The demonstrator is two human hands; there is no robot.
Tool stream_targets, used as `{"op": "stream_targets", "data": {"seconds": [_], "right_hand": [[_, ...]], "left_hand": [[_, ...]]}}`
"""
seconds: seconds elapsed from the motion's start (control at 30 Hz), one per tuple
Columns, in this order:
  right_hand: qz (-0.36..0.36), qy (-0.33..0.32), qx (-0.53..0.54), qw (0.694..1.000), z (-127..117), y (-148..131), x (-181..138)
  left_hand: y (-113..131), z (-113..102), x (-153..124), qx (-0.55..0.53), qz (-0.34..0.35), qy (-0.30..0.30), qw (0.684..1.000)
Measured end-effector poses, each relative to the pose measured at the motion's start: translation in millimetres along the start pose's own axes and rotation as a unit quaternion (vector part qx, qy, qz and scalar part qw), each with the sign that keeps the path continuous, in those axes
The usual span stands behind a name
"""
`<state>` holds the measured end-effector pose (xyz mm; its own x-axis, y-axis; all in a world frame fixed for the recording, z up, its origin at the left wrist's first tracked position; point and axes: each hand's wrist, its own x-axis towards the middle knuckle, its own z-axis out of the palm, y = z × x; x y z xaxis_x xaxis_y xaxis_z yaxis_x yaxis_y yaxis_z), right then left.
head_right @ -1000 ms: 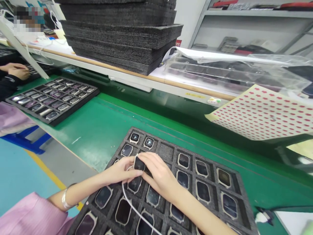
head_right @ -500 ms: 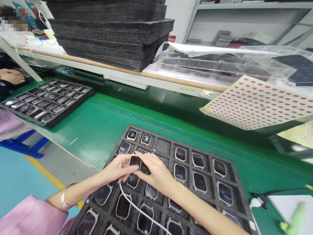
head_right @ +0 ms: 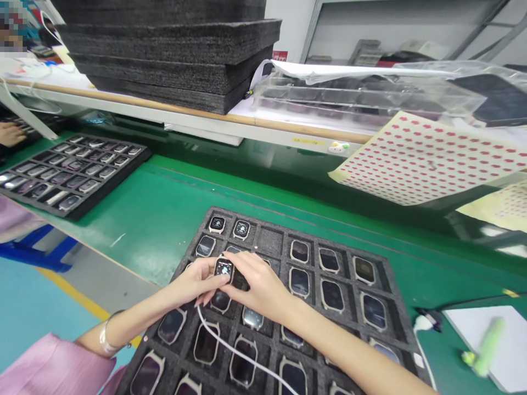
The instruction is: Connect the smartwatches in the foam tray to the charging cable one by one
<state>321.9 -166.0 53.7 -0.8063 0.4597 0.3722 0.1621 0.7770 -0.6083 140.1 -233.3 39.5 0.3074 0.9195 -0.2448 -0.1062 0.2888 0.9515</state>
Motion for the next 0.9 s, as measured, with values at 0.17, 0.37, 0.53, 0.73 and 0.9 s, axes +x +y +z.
{"op": "stream_targets", "data": {"seconds": [0.17, 0.37, 0.53, 0.73, 0.9], "right_hand": [[-0.005, -0.021, -0.059, 0.998, -2.7, -7.2, 1.1], [-0.009, -0.024, -0.064, 0.998, -29.6, -0.6, 9.9], [0.076, 0.007, -0.141, 0.987, -59.3, 35.5, 5.0], [0.130, -0.047, -0.242, 0.961, -83.8, 46.4, -16.2], [0.181, -0.134, -0.267, 0.937, -114.5, 40.5, -29.4]], "left_hand": [[-0.9, 2.7, 0.0, 0.025, 0.006, 0.000, 1.000], [-0.6, 7.1, -0.9, 0.049, 0.038, -0.004, 0.998], [-1.3, 7.7, -2.1, 0.050, 0.001, -0.020, 0.999], [3.2, 7.9, 0.3, 0.077, -0.028, -0.030, 0.996], [24.2, 19.6, 12.4, 0.084, -0.048, -0.056, 0.994]]}}
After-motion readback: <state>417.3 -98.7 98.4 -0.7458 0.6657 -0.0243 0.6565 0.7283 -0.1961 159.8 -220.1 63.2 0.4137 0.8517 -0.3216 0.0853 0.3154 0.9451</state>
